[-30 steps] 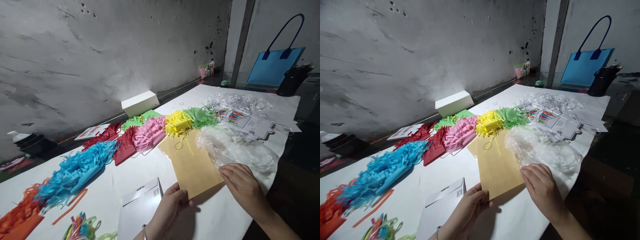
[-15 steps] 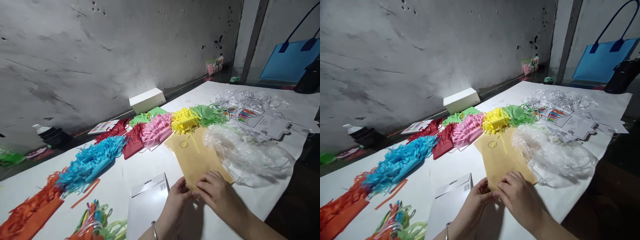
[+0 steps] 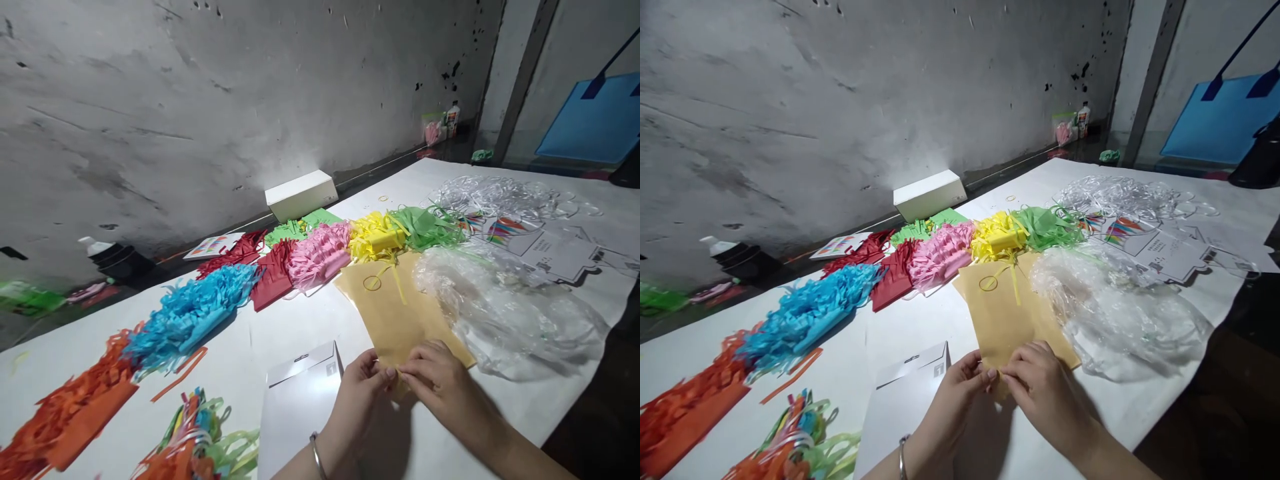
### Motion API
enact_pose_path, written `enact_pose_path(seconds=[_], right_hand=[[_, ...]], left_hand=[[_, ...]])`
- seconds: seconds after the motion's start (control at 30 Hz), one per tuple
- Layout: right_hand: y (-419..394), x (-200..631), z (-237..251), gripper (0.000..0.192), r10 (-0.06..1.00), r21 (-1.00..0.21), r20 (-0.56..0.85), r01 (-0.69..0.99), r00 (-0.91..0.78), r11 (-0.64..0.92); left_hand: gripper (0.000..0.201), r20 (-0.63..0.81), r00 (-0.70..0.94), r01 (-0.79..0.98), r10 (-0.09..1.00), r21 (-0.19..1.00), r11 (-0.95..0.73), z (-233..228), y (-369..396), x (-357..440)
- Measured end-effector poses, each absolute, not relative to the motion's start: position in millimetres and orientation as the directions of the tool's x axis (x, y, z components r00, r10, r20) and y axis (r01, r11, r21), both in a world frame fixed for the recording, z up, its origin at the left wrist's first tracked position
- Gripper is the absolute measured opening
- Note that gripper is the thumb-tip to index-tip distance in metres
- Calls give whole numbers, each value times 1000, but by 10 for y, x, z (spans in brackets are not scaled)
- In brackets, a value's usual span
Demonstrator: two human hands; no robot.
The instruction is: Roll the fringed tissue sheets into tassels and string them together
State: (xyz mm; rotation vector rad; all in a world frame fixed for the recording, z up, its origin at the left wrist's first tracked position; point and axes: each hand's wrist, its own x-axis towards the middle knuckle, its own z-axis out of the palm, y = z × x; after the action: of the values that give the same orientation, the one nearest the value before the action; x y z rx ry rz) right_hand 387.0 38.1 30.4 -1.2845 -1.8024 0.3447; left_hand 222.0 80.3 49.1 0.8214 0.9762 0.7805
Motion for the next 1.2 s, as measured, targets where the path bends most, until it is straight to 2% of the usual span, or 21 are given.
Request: enact_pose_path(seconds=[0.17,0.37,0.57,0.7,0.9,0.97,1.07,1.13,1.2], right_hand=[[380,3850,278,24,760,-528,638,647,-126,550],[364,3864,304,20,673,-413,715,663,-189,625],[337,3901,327,20,640,-280,704,709,-306,647],[335,3887,322,22,659,-266,683,732,-316,627],[324,3904,299,18,702,-379,663,692,-260,615],[283,3947,275,17,732,-495,649,616,-207,612],[179,4011,242,10,809,-711,587,484,11,510],[104,4011,249,4,859,-844,485,346,163,410],[55,3941,288,10,911,-940,336,148,240,307]], left_hand=[[32,-442,364,-139,820,844,517,500,814,2197],[26,-470,357,-98,807,841,533,533,835,2217],[28,-487,338,-64,805,842,536,545,849,2212],[28,-497,337,-46,800,840,541,543,845,2204],[29,-474,354,-30,806,856,517,495,843,2254],[30,-462,361,-17,810,865,502,481,821,2269],[45,-450,385,13,806,875,483,542,759,2149],[60,-367,346,121,864,930,347,641,730,1912],[58,-169,225,344,960,935,84,746,737,1564]])
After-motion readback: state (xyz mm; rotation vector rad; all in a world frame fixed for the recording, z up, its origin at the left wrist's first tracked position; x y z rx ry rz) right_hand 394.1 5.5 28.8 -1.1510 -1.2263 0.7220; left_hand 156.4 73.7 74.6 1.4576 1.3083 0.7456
